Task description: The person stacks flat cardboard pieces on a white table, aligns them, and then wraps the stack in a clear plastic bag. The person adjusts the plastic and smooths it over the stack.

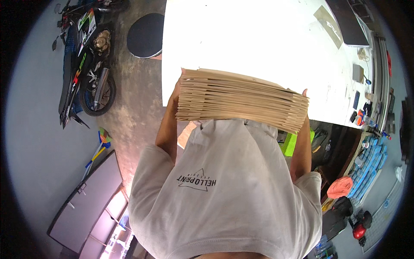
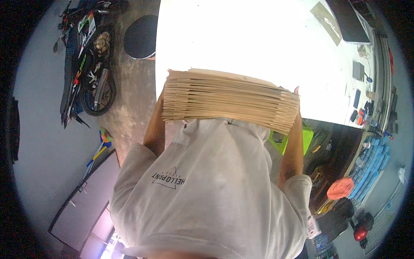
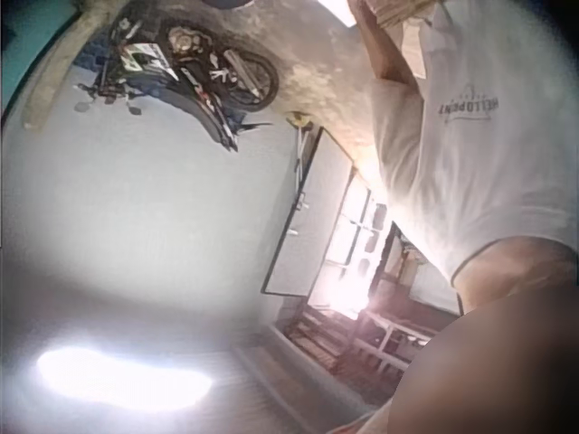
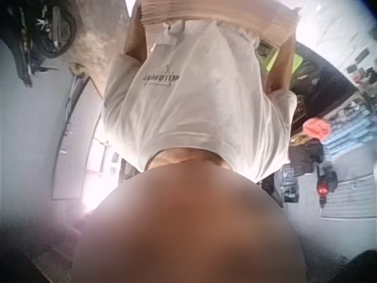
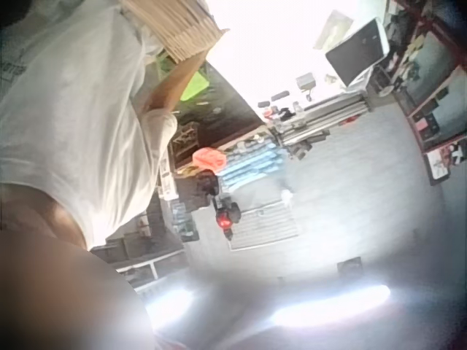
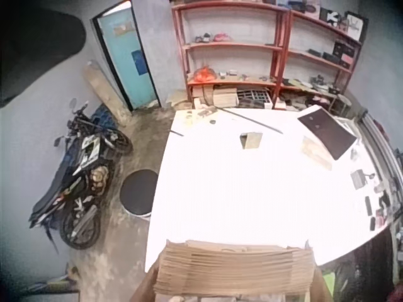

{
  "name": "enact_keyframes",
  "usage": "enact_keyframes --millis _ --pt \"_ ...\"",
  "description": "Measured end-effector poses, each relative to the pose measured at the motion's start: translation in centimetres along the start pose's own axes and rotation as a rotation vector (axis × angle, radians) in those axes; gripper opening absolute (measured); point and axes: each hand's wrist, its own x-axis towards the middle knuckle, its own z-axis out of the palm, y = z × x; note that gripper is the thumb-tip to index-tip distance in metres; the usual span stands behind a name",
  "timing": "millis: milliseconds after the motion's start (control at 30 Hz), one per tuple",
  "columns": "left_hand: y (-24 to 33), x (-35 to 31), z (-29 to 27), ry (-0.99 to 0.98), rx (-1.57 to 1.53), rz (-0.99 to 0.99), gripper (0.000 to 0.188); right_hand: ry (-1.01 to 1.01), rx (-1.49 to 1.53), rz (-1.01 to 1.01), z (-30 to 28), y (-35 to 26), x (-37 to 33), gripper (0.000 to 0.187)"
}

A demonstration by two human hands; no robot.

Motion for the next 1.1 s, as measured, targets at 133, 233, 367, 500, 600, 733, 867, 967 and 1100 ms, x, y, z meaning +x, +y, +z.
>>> enact_keyframes --millis 133,233,367,500,600,733,867,967,1100 --pt "1.2 3.6 -1.1 -0.056 0.171 -0.118 0.058 0.177 -0.695 -0.154 3.4 -3.3 -0.7 0.064" --pt "0.5 4.4 -1.4 -0.172 0.276 0.111 0.045 -0.032 -0.917 -0.251 -0.2 -5.9 0.4 0.061" --pt "2.5 2.9 0.3 -0.178 0.241 0.030 0.030 -0.258 -1.268 -0.159 5.3 -11.2 -2.5 0.047" --pt "2.0 3.8 -0.7 -0.317 0.496 0.312 0.026 -0.360 -1.706 -0.592 13.8 -9.4 -5.8 0.038" --pt "2.6 2.8 0.4 -0.249 0.315 0.182 0.031 -0.267 -1.807 -0.404 18.6 -5.8 -8.6 0.058" --pt "1.3 3.5 -0.8 -0.310 0.249 0.121 0.025 -0.189 -2.169 -0.720 21.4 -1.4 -11.4 0.085" --pt "-1.4 5.7 -2.4 -0.326 0.371 0.367 0.030 -0.117 -2.184 -0.793 20.6 1.6 -10.6 0.090" --pt "-1.3 4.9 -2.5 -0.264 0.384 0.281 0.047 -0.028 -2.232 -0.773 22.8 3.1 -10.3 0.074" --pt "1.2 2.7 -1.1 0.024 0.296 0.128 0.067 -0.172 -2.136 -0.877 21.1 4.8 -8.4 0.056"
